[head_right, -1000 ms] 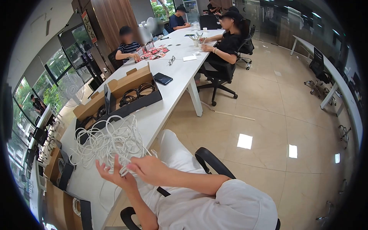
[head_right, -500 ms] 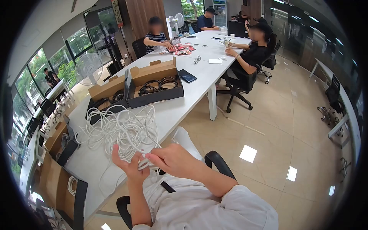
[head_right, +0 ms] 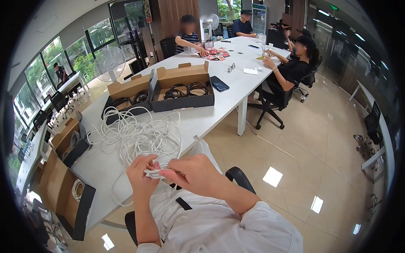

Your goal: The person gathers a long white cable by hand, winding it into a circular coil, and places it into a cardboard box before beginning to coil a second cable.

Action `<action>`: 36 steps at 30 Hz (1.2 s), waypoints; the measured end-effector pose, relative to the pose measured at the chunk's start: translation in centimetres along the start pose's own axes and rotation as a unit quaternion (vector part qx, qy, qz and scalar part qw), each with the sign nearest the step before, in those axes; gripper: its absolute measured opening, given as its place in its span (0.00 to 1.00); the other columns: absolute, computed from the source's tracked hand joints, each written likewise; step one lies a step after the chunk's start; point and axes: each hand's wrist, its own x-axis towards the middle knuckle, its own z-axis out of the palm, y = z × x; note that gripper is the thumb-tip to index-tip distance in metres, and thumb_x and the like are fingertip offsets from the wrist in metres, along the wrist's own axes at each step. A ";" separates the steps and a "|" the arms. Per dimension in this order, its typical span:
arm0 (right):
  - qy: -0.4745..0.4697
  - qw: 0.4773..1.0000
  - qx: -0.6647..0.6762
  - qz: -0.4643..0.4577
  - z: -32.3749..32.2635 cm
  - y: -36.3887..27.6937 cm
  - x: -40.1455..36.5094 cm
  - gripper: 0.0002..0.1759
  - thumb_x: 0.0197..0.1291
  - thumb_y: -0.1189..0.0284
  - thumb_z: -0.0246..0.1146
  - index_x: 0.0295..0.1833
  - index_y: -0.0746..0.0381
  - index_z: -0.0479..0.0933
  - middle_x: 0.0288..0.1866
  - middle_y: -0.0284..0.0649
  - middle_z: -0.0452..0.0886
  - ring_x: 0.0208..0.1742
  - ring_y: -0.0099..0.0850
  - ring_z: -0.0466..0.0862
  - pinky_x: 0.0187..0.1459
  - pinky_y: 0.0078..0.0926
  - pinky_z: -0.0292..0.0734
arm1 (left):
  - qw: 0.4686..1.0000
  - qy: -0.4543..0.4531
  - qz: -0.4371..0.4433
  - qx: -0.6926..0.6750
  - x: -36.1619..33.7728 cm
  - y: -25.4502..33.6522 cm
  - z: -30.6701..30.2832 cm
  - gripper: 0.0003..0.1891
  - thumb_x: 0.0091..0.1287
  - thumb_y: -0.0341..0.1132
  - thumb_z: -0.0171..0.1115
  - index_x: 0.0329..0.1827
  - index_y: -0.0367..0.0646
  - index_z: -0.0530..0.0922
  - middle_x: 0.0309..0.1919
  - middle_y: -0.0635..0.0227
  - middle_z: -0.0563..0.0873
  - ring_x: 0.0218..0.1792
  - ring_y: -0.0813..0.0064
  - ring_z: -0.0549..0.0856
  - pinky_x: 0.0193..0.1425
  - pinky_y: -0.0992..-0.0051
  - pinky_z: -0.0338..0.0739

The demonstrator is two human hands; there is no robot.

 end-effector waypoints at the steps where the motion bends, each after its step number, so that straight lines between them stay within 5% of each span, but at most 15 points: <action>1: 0.017 1.000 0.017 -0.006 0.1 0.0 0.1 0.09 0.59 0.69 0.64 0.29 0.62 0.80 0.16 0.37 0.75 0.14 0.29 0.71 0.18 0.24 0.63 | 0.999 0.013 0.017 -0.026 0.2 0.4 0.3 0.12 0.51 0.26 0.68 0.40 0.41 0.82 0.27 0.64 0.79 0.25 0.74 0.81 0.30 0.77 0.75; 3: 0.049 0.997 0.053 -0.019 0.5 0.3 0.3 0.08 0.59 0.70 0.64 0.30 0.63 0.80 0.16 0.37 0.75 0.13 0.29 0.70 0.18 0.23 0.62 | 0.995 0.039 0.050 -0.078 0.8 1.0 0.5 0.10 0.53 0.23 0.65 0.39 0.39 0.82 0.23 0.66 0.79 0.25 0.74 0.82 0.32 0.77 0.76; 6: 0.096 0.991 0.093 -0.017 0.4 0.9 0.6 0.09 0.60 0.72 0.62 0.30 0.65 0.80 0.14 0.37 0.72 0.13 0.25 0.68 0.17 0.21 0.60 | 0.947 -0.088 0.037 -0.308 0.6 -0.2 0.8 0.10 0.55 0.21 0.64 0.40 0.37 0.81 0.23 0.69 0.80 0.26 0.78 0.82 0.33 0.78 0.76; 7: 0.095 0.990 0.107 -0.002 0.4 1.1 0.5 0.10 0.61 0.72 0.62 0.29 0.66 0.79 0.14 0.36 0.72 0.14 0.23 0.67 0.18 0.20 0.60 | 0.895 -0.147 -0.104 -0.409 -0.5 0.2 0.2 0.09 0.59 0.31 0.67 0.37 0.34 0.80 0.23 0.71 0.80 0.25 0.82 0.79 0.29 0.81 0.72; 10: 0.115 0.981 0.154 0.016 0.9 2.1 1.3 0.11 0.61 0.73 0.62 0.28 0.67 0.78 0.14 0.35 0.71 0.15 0.19 0.65 0.19 0.18 0.59 | 0.776 -0.213 -0.132 -0.579 -1.7 -0.9 -0.4 0.21 0.60 0.47 0.68 0.32 0.33 0.78 0.19 0.73 0.77 0.21 0.85 0.75 0.24 0.82 0.66; 11: 0.138 0.974 0.178 0.012 1.7 2.5 1.8 0.11 0.60 0.73 0.62 0.28 0.67 0.78 0.13 0.34 0.70 0.16 0.18 0.65 0.19 0.18 0.59 | 0.800 -0.180 -0.139 -0.555 -1.9 -0.5 -0.1 0.28 0.58 0.58 0.66 0.29 0.36 0.76 0.15 0.75 0.73 0.17 0.87 0.68 0.22 0.83 0.60; 14: 0.141 0.956 0.256 0.028 2.8 3.4 2.6 0.06 0.60 0.74 0.62 0.37 0.66 0.78 0.24 0.34 0.75 0.25 0.18 0.70 0.26 0.16 0.63 | 0.833 -0.055 -0.156 -0.528 -1.3 0.1 0.4 0.31 0.56 0.63 0.64 0.30 0.38 0.73 0.12 0.80 0.63 0.13 0.88 0.61 0.19 0.80 0.59; 16: 0.185 0.920 0.344 0.015 4.2 3.1 3.6 0.07 0.60 0.74 0.61 0.43 0.65 0.76 0.33 0.35 0.77 0.31 0.19 0.73 0.32 0.15 0.66 | 0.778 -0.036 -0.148 -0.609 -0.7 -0.6 -0.4 0.24 0.68 0.57 0.52 0.27 0.44 0.66 0.12 0.82 0.56 0.13 0.86 0.54 0.19 0.79 0.53; 17: 0.161 0.946 0.281 -0.029 4.1 4.6 3.6 0.15 0.60 0.73 0.60 0.53 0.64 0.72 0.47 0.39 0.73 0.45 0.24 0.73 0.45 0.19 0.67 | 0.758 0.005 -0.166 -0.631 -0.9 -1.4 -0.6 0.22 0.70 0.55 0.49 0.26 0.46 0.65 0.12 0.82 0.54 0.13 0.85 0.52 0.19 0.79 0.51; 20: 0.271 0.924 0.264 -0.060 5.2 5.1 3.4 0.19 0.58 0.71 0.61 0.54 0.64 0.70 0.52 0.43 0.69 0.51 0.28 0.70 0.51 0.26 0.66 | 0.725 0.121 -0.176 -0.655 -0.4 -2.2 -2.4 0.20 0.74 0.51 0.46 0.26 0.50 0.60 0.13 0.81 0.51 0.14 0.85 0.48 0.20 0.78 0.47; 25: 0.140 0.989 -0.053 0.000 5.8 6.7 1.4 0.28 0.52 0.70 0.65 0.59 0.61 0.67 0.59 0.51 0.66 0.58 0.47 0.66 0.61 0.41 0.59 | 0.700 0.275 -0.130 -0.646 0.4 -2.4 -6.7 0.17 0.74 0.49 0.48 0.30 0.49 0.61 0.14 0.80 0.51 0.14 0.86 0.48 0.19 0.80 0.45; 28: 0.045 0.976 -0.209 0.035 6.4 9.1 0.4 0.31 0.52 0.72 0.66 0.63 0.58 0.65 0.53 0.48 0.73 0.56 0.44 0.69 0.61 0.42 0.59 | 0.679 0.311 -0.059 -0.662 -0.1 -3.0 -9.3 0.16 0.75 0.46 0.47 0.31 0.48 0.62 0.14 0.79 0.52 0.14 0.86 0.47 0.19 0.80 0.45; 31: 0.022 0.979 -0.154 0.133 5.9 11.6 0.5 0.37 0.50 0.75 0.67 0.67 0.57 0.62 0.41 0.43 0.78 0.48 0.39 0.76 0.54 0.39 0.67 | 0.653 0.316 -0.022 -0.688 -0.9 -4.2 -11.8 0.17 0.75 0.46 0.47 0.30 0.46 0.62 0.15 0.79 0.52 0.14 0.85 0.48 0.19 0.80 0.46; 34: -0.041 0.980 0.074 0.182 4.3 13.2 1.9 0.39 0.49 0.76 0.68 0.68 0.56 0.60 0.29 0.39 0.78 0.35 0.35 0.78 0.42 0.34 0.73 | 0.602 0.316 0.004 -0.733 -2.1 -6.1 -14.5 0.15 0.75 0.43 0.48 0.30 0.46 0.62 0.15 0.78 0.52 0.14 0.85 0.50 0.19 0.80 0.49; 36: -0.034 0.984 0.063 0.163 3.7 12.9 2.6 0.37 0.51 0.76 0.67 0.67 0.56 0.60 0.27 0.40 0.77 0.30 0.35 0.77 0.36 0.31 0.73 | 0.573 0.314 0.012 -0.757 -3.4 -7.5 -16.6 0.15 0.75 0.41 0.48 0.30 0.46 0.61 0.15 0.79 0.52 0.14 0.86 0.51 0.19 0.81 0.49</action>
